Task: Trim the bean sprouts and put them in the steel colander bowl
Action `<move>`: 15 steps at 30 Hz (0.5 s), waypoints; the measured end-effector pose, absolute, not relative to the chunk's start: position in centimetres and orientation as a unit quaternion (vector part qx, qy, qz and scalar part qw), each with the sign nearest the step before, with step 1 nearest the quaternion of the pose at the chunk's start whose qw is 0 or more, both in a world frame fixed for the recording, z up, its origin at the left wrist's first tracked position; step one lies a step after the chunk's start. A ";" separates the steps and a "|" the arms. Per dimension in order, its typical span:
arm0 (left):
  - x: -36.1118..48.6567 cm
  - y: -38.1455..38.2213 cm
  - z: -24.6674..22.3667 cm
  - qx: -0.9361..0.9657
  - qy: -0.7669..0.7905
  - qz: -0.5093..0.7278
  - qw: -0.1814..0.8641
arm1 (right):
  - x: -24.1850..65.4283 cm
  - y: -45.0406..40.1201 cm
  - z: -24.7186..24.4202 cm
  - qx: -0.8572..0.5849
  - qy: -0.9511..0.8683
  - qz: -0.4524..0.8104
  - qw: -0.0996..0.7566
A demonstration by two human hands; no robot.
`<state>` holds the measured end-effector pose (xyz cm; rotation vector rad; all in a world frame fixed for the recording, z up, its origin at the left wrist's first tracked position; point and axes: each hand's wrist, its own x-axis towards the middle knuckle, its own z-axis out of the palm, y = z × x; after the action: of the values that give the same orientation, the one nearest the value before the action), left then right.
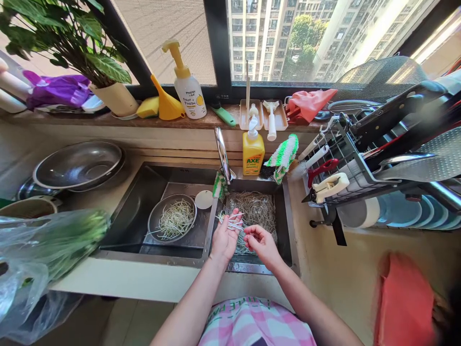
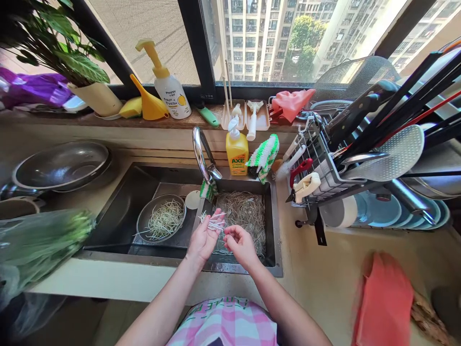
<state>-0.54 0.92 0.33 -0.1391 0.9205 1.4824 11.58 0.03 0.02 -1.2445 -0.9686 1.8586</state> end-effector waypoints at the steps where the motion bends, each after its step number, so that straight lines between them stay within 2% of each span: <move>1: -0.4 0.9 0.3 -0.063 0.404 0.651 0.640 | 11.4 0.0 -0.1 -0.479 -0.369 0.715 0.350; 12: 0.7 0.5 0.3 -0.027 0.412 0.648 0.640 | 10.1 -0.4 -0.8 -0.495 -0.342 0.688 0.406; 15: 1.0 0.5 0.5 -0.019 0.411 0.654 0.635 | 10.2 -0.3 -0.9 -0.508 -0.311 0.700 0.395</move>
<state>0.99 0.54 0.46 -0.0440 0.9406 1.4950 10.22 -0.31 -0.94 -1.2888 -0.7878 1.7740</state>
